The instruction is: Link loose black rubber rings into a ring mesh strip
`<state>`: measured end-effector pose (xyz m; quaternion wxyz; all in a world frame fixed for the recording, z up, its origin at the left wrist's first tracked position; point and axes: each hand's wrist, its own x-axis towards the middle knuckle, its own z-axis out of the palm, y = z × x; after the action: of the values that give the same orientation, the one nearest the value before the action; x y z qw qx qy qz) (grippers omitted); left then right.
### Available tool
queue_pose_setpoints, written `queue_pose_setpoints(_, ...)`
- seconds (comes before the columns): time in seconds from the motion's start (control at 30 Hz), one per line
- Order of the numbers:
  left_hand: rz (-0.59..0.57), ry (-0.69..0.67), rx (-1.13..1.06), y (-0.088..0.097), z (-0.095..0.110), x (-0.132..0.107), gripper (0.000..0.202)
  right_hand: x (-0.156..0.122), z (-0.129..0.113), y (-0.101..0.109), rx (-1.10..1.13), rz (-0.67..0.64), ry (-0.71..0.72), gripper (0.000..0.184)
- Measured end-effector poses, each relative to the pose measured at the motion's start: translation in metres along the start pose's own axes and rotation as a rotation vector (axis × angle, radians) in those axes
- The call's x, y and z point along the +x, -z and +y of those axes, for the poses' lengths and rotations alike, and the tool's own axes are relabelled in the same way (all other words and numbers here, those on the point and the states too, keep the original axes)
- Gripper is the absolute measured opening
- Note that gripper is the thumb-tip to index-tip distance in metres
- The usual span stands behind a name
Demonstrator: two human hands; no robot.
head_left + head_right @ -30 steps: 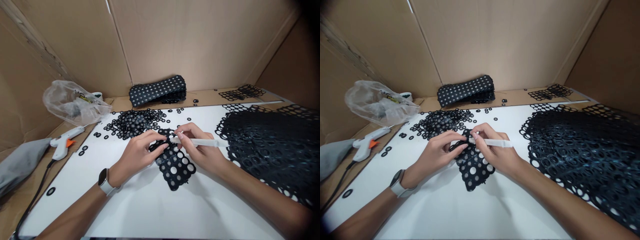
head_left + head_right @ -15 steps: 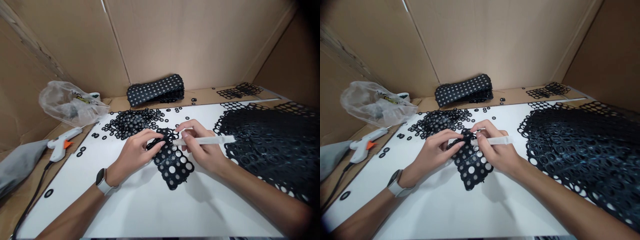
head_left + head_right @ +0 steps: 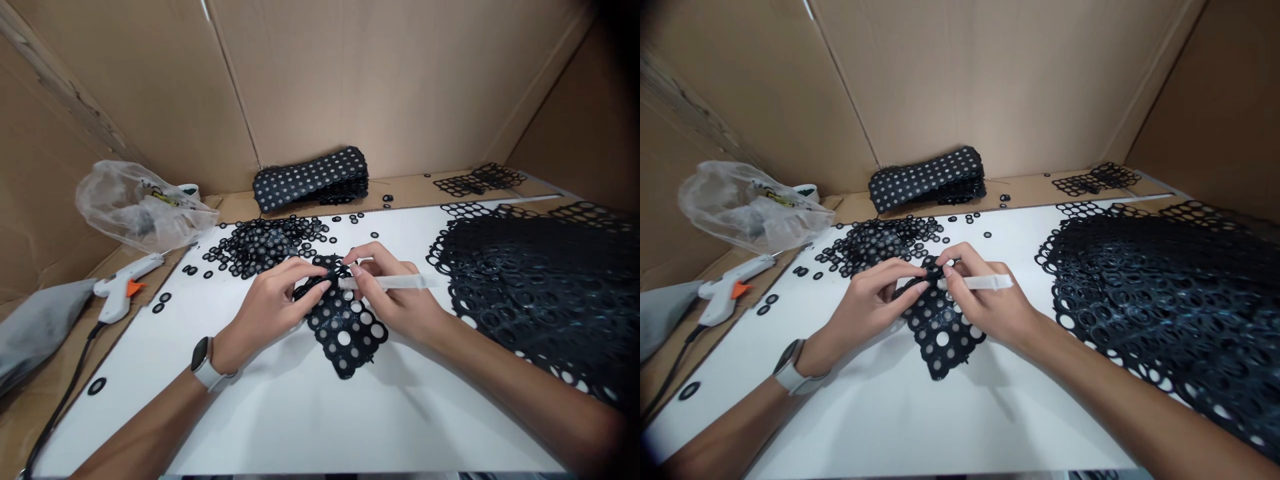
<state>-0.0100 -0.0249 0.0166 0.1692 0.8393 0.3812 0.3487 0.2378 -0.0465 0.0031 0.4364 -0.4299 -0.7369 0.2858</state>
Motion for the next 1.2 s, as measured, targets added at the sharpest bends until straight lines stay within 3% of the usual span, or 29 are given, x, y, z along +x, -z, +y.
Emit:
queue_pose_setpoints(0.57, -0.009, 0.031, -0.005, 0.0006, -0.0004, 0.0013, 0.018, 0.0016, -0.0013, 0.0034, 0.126, -0.045, -0.043, 0.031)
queue_pose_setpoints(0.8, -0.006, 0.029, -0.023, 0.0008, -0.0013, 0.0006, 0.02, 0.0042, -0.0009, 0.0038, 0.143, 0.055, -0.04, 0.027)
queue_pose_setpoints(1.2, -0.016, 0.057, -0.036, -0.0007, -0.0023, 0.0016, 0.021, 0.0007, 0.0036, 0.001, 0.057, -0.005, -0.041, 0.02)
